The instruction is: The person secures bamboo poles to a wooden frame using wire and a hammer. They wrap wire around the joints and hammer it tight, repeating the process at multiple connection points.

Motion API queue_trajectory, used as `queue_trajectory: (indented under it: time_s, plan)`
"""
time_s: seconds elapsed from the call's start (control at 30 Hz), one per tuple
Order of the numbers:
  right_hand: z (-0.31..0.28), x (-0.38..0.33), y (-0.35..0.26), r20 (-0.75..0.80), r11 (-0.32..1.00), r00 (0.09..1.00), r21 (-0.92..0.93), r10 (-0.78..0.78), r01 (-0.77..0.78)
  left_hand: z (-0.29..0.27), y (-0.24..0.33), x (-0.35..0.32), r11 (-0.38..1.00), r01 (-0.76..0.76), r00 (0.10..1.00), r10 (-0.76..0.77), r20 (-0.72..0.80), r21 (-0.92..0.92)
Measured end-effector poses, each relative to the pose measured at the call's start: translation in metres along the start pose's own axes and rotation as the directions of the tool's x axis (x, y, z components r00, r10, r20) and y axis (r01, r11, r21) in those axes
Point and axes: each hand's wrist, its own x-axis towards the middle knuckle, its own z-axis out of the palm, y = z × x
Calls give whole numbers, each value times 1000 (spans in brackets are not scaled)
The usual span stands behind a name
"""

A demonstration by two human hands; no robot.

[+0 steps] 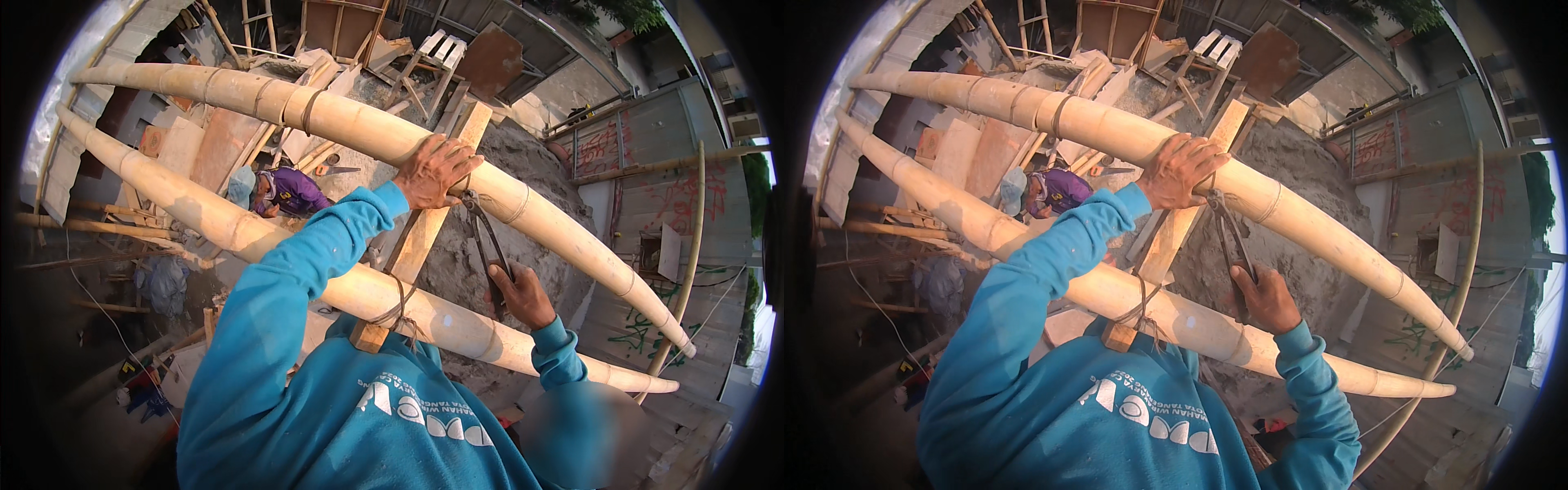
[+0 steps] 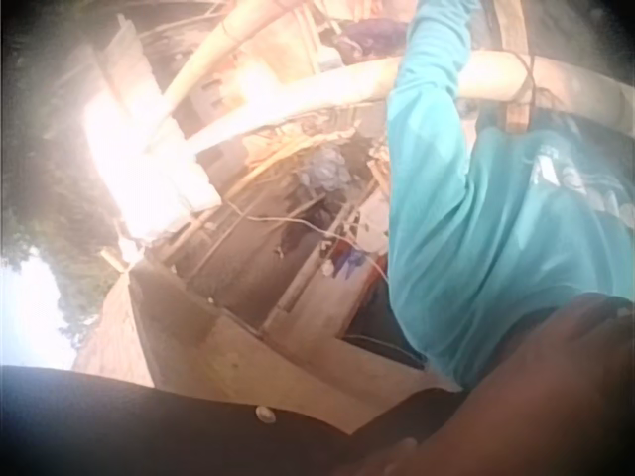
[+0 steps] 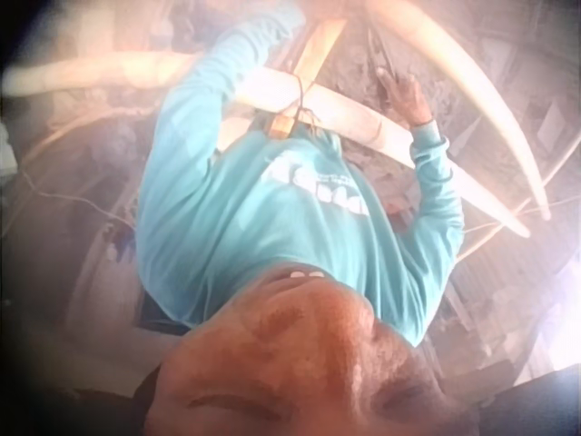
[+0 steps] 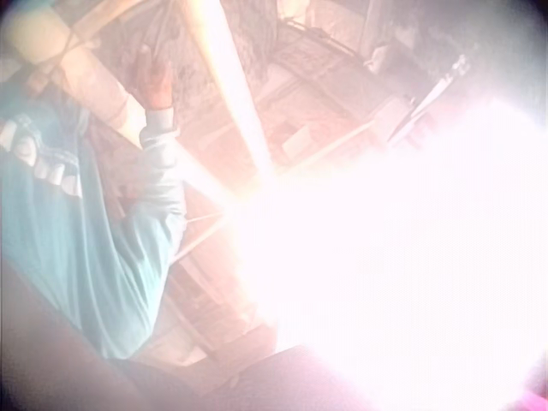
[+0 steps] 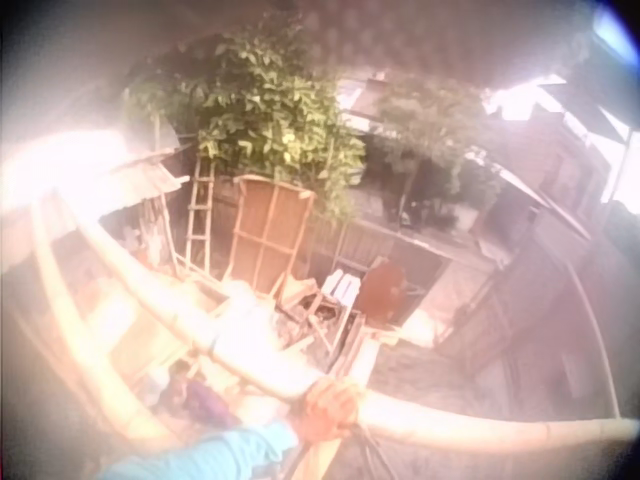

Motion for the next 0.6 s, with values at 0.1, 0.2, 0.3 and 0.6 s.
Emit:
queue_trajectory:
  time_s: [0.1, 0.2, 0.3, 0.6]
  plan:
    - [-4, 0, -10, -16, 998, 999, -52, -42, 41, -2, 1, 1, 1000, 3, 1000, -3, 3, -3]
    - [-11, 3, -9, 15, 998, 999, -54, -37, 38, -4, 2, -1, 1000, 12, 1000, -13, -14, -12]
    - [-44, 15, 5, 166, 998, 986, -67, 6, 6, -3, 1, -2, 1000, 11, 997, -12, -70, -19]
    - [-58, 11, -23, 117, 908, 991, -404, -64, 107, 1, -1, -4, 1000, 0, 1000, 0, -28, 2]
